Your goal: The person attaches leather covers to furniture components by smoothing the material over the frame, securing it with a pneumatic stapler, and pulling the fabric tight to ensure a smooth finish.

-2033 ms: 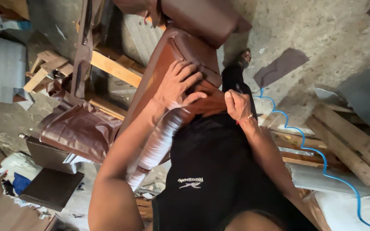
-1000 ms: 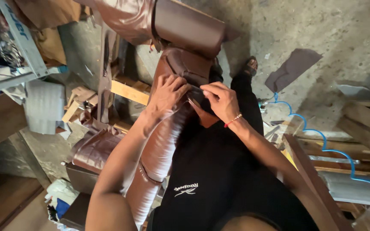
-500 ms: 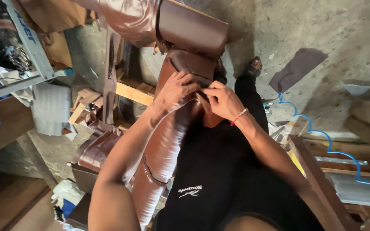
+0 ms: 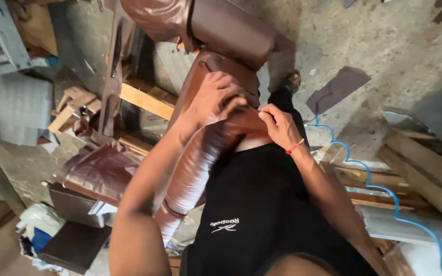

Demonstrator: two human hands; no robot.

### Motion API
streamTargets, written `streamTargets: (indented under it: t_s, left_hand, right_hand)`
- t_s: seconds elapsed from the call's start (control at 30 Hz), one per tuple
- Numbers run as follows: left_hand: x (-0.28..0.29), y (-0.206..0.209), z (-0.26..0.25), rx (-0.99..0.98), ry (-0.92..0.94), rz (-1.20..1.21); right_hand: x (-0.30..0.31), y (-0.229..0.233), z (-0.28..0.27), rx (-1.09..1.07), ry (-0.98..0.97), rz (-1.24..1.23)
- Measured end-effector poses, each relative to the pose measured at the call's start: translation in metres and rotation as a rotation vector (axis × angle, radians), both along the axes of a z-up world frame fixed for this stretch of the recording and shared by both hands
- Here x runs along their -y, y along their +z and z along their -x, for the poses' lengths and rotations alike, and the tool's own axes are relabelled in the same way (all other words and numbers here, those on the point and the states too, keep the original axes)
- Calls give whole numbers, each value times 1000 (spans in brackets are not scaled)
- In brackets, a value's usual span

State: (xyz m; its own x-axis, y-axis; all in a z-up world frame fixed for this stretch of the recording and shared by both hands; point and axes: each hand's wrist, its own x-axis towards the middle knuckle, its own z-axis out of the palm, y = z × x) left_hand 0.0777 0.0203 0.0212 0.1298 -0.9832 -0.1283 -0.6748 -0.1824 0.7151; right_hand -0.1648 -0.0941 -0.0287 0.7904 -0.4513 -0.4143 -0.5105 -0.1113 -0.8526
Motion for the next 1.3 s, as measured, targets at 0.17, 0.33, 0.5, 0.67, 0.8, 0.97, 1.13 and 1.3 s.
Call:
streamTargets:
  t_s: [0.17, 0.33, 0.5, 0.67, 0.8, 0.97, 1.13, 1.3]
  left_hand:
    - [-14, 0, 27, 64, 252, 198]
    - [0, 1, 68, 229, 432, 126]
    - [-13, 6, 176, -258, 669, 126]
    - [-1, -61, 292, -691, 1600, -299]
    - [53, -128, 319, -1454, 2131, 288]
    - [109, -177, 297, -1646, 2435, 1247]
    - [126, -189, 295, -1376, 2445, 1659]
    - [157, -189, 277, -1385, 2545, 1987]
  right_hand:
    - [-2, -57, 28, 146, 155, 113]
    - [-10, -143, 52, 152, 303, 262]
    - [21, -191, 48, 420, 862, 205]
    - [69, -161, 12, 334, 1014, -59]
    - [86, -129, -37, 274, 1187, -225]
    - [97, -122, -81, 10, 1378, -284]
    - [110, -131, -92, -181, 1388, -311]
    - [125, -147, -112, -470, 1516, -379]
